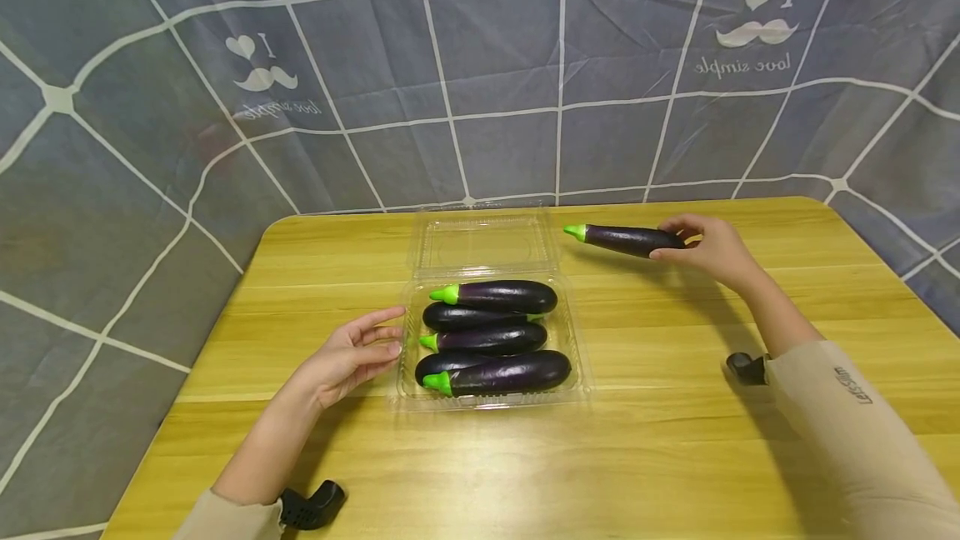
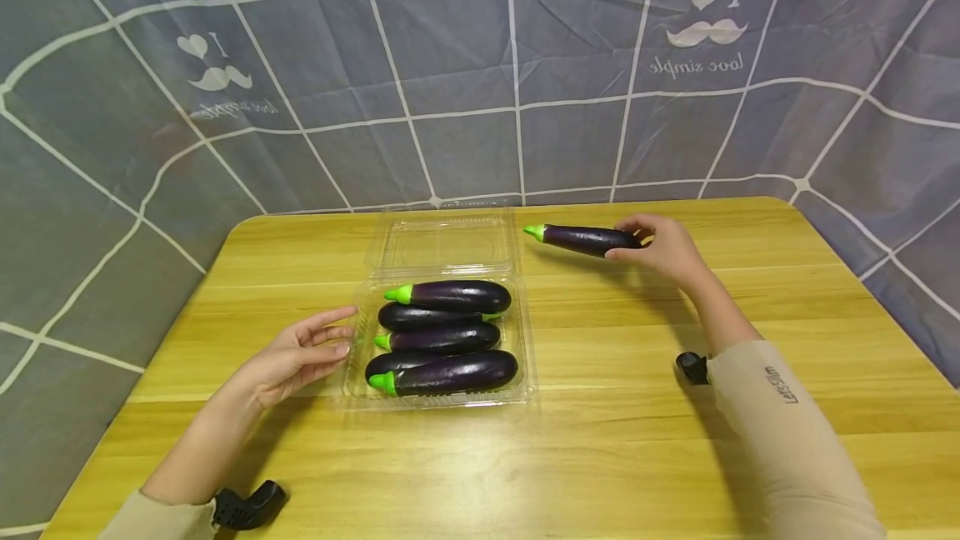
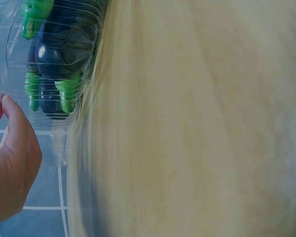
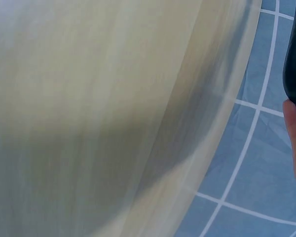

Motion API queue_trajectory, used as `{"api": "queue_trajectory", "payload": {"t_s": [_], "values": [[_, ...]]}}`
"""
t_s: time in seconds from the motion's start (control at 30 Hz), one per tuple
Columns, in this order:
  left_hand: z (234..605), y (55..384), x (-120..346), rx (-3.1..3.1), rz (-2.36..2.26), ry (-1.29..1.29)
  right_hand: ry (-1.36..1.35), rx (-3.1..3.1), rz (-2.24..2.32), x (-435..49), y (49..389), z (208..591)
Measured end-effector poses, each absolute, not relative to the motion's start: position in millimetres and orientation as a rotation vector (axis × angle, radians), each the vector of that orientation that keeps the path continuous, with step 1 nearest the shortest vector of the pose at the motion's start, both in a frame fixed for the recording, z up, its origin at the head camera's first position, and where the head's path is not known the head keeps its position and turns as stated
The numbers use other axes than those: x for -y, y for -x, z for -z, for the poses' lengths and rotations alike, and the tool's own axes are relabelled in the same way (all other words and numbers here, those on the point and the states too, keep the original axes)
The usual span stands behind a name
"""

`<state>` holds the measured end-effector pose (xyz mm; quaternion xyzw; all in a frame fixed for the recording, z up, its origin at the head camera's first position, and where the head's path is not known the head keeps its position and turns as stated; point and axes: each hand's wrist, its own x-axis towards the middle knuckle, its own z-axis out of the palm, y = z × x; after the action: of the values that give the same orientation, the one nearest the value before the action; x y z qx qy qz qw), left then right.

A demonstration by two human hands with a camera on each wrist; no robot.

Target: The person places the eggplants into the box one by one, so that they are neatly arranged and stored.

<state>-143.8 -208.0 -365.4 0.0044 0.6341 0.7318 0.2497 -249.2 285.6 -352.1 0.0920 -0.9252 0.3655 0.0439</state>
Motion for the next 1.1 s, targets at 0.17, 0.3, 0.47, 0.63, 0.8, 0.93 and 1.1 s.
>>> {"api": "queue_trajectory", "payload": {"t_s": [0.17,0.3,0.47,0.63,0.8,0.93,1.1], "values": [[365.8,143.5,207.9,-1.727,-1.994,-0.007,-0.313,2.831,-1.091,-286.9,242.5,347.1],[366.1,143.3,208.2,-1.730,-1.991,-0.006,-0.318,2.830,-1.085,-284.9,237.4,342.5],[365.6,143.5,207.9,-1.729,-1.991,-0.005,-0.357,2.811,-1.107,-280.2,228.6,336.2],[364.4,144.2,207.0,-1.726,-1.993,0.000,-0.404,2.801,-1.144,-271.0,218.7,328.8],[363.2,144.1,206.1,-1.724,-1.993,0.007,-0.510,2.779,-1.133,-260.1,210.7,324.0],[362.4,143.4,205.5,-1.726,-1.991,0.013,-0.631,2.747,-1.096,-252.7,207.8,324.2],[362.7,143.0,205.9,-1.732,-1.987,0.014,-0.716,2.716,-1.081,-243.4,205.1,326.4]]}}
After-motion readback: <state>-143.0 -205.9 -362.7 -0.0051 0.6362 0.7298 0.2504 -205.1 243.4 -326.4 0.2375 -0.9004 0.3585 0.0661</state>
